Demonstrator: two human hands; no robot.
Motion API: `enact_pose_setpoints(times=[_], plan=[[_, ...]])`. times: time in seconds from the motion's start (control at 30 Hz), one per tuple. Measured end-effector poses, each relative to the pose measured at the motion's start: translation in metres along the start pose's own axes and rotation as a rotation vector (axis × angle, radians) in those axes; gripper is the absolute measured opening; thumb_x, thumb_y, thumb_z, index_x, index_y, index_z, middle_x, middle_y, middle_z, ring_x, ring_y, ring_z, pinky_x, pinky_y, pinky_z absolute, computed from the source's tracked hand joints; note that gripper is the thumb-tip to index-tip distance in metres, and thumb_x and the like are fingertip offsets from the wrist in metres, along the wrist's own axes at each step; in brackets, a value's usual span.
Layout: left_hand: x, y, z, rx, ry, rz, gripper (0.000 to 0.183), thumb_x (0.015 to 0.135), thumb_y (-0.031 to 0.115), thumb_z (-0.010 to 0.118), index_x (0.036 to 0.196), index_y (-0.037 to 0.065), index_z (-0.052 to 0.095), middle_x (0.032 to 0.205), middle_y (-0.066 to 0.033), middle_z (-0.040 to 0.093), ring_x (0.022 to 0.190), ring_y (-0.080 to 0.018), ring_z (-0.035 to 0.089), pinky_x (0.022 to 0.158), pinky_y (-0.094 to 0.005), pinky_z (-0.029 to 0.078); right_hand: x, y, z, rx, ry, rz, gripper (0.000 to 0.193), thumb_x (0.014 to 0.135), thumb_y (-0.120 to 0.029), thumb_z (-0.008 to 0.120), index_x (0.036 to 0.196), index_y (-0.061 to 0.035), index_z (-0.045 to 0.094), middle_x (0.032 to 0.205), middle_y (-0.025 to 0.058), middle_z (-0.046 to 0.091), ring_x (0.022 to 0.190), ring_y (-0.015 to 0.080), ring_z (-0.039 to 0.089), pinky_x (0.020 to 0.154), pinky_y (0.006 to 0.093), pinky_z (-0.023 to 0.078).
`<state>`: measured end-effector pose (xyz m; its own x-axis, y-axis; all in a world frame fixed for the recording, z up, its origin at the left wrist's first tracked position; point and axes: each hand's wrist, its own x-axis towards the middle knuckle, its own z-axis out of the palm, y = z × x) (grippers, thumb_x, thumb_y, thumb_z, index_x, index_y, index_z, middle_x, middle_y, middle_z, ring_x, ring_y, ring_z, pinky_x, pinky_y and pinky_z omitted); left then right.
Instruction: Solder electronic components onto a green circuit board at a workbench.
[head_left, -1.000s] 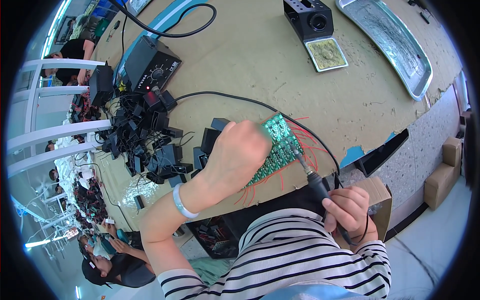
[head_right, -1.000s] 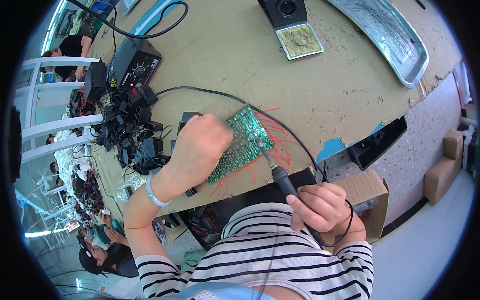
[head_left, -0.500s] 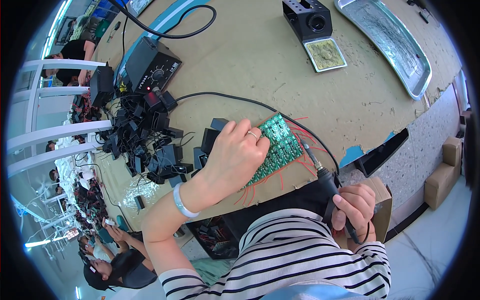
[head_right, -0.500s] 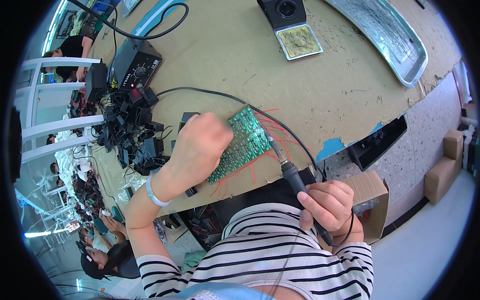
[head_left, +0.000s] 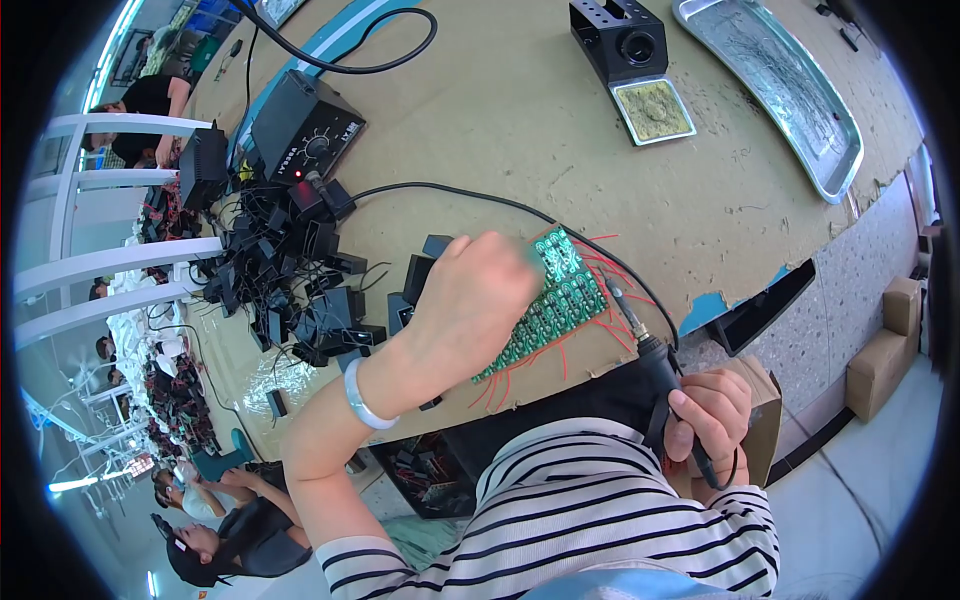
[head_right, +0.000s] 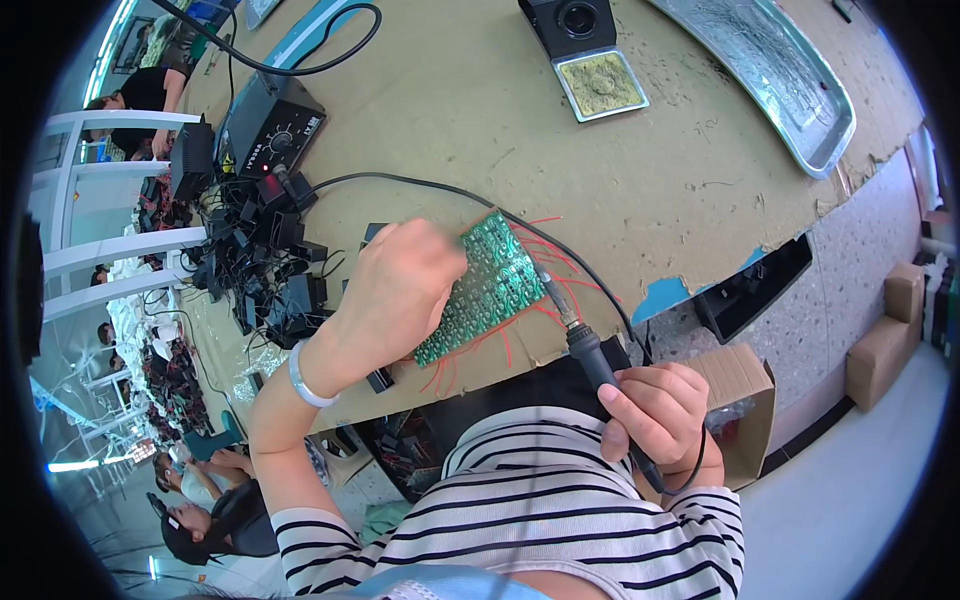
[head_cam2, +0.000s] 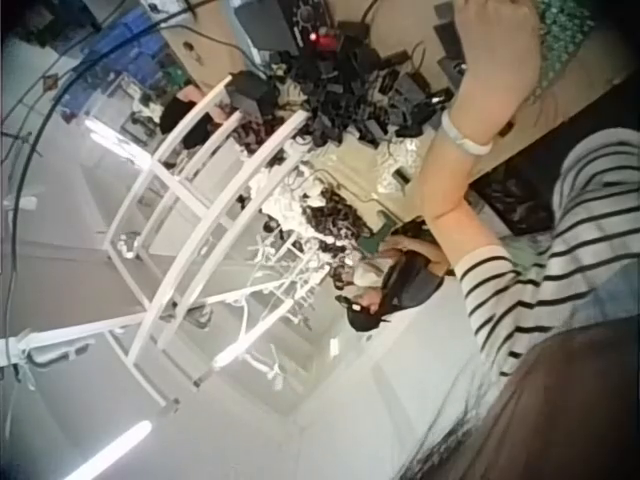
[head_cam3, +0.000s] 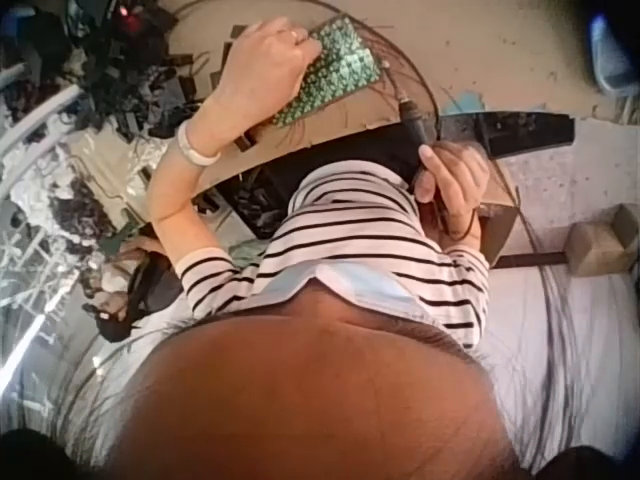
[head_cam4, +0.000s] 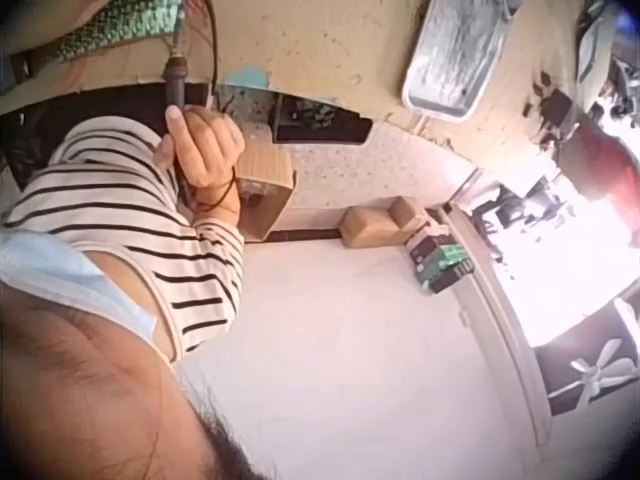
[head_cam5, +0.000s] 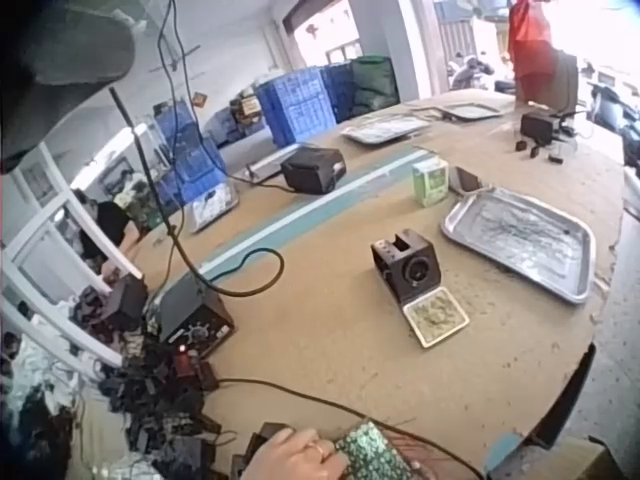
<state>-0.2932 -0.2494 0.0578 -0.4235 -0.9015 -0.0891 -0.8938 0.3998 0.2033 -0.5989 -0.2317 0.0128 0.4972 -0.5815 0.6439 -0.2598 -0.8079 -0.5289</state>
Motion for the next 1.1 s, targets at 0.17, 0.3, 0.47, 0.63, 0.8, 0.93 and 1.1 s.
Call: enact_pose_setpoints(times=[0.17, 0.3, 0.47, 0.63, 0.8, 0.93, 1.1], plan=[[-0.010, -0.003, -0.005, -0.054, 0.002, -0.068, 0.011, 0.080, 0.006, 0.072, 0.091, 0.003, 0.070, 0.086, -0.0087, 0.065, 0.090, -0.0271, 0.061, 0.080, -0.0386, 0.051, -0.002, -0.001, 0.001, 0.001, 0.000, 0.012, 0.019, 0.092, -0.016, 0.060, 0.103, -0.0031, 0.068, 0.078, 0.0066, 0.064, 0.069, 0.0237, 0.068, 0.058, 0.0337, 0.053], [-0.026, -0.016, -0.020, -0.165, 0.230, -0.230, 0.017, 0.086, 0.005, 0.070, 0.102, 0.004, 0.069, 0.095, -0.0115, 0.065, 0.090, -0.0310, 0.063, 0.076, -0.0400, 0.053, -0.009, -0.001, -0.004, -0.036, 0.025, 0.036, 0.019, 0.092, -0.014, 0.060, 0.105, -0.0025, 0.067, 0.079, 0.0083, 0.064, 0.068, 0.0263, 0.067, 0.059, 0.0361, 0.052], [-0.081, -0.066, -0.029, -0.010, 0.178, -0.397, 0.025, 0.086, 0.000, 0.065, 0.112, 0.002, 0.064, 0.107, -0.0162, 0.063, 0.102, -0.0369, 0.060, 0.086, -0.0453, 0.052, -0.012, 0.007, 0.000, -0.027, 0.044, 0.017, 0.019, 0.093, -0.014, 0.058, 0.105, -0.0021, 0.067, 0.079, 0.0089, 0.064, 0.068, 0.0265, 0.066, 0.058, 0.0367, 0.051], [-0.084, -0.080, 0.001, -0.013, 0.204, -0.361, 0.021, 0.085, 0.001, 0.068, 0.105, 0.001, 0.066, 0.097, -0.0157, 0.066, 0.094, -0.0363, 0.063, 0.081, -0.0441, 0.052, 0.004, 0.000, 0.001, -0.008, 0.009, 0.009, 0.018, 0.092, -0.013, 0.059, 0.103, -0.0023, 0.068, 0.079, 0.0078, 0.064, 0.069, 0.0254, 0.067, 0.058, 0.0356, 0.052], [-0.083, -0.084, -0.005, -0.089, 0.292, -0.586, 0.007, 0.094, 0.006, 0.062, 0.100, 0.002, 0.060, 0.086, -0.0156, 0.068, 0.082, -0.0315, 0.069, 0.072, -0.0388, 0.053, 0.001, 0.002, 0.005, -0.022, 0.047, -0.007, 0.018, 0.092, -0.013, 0.059, 0.104, -0.0028, 0.068, 0.079, 0.0068, 0.064, 0.069, 0.0244, 0.067, 0.057, 0.0354, 0.052], [-0.066, -0.087, -0.019, -0.679, 0.759, -0.420, 0.011, 0.109, 0.010, 0.043, 0.109, 0.002, 0.051, 0.082, -0.0048, 0.062, 0.079, -0.0140, 0.065, 0.082, -0.0319, 0.057, 0.005, 0.005, 0.012, 0.022, 0.058, -0.002, 0.018, 0.091, -0.011, 0.059, 0.104, -0.0015, 0.068, 0.077, 0.0069, 0.063, 0.068, 0.0241, 0.067, 0.055, 0.0341, 0.052], [-0.014, -0.067, -0.029, -1.047, 0.541, -0.205, 0.019, 0.109, 0.012, 0.046, 0.114, 0.004, 0.062, 0.075, 0.0035, 0.047, 0.070, -0.0035, 0.048, 0.071, -0.0288, 0.057, 0.015, 0.010, 0.017, 0.061, 0.044, -0.008, 0.020, 0.086, -0.007, 0.058, 0.101, -0.0014, 0.069, 0.076, 0.0068, 0.063, 0.065, 0.0230, 0.066, 0.053, 0.0326, 0.050]])
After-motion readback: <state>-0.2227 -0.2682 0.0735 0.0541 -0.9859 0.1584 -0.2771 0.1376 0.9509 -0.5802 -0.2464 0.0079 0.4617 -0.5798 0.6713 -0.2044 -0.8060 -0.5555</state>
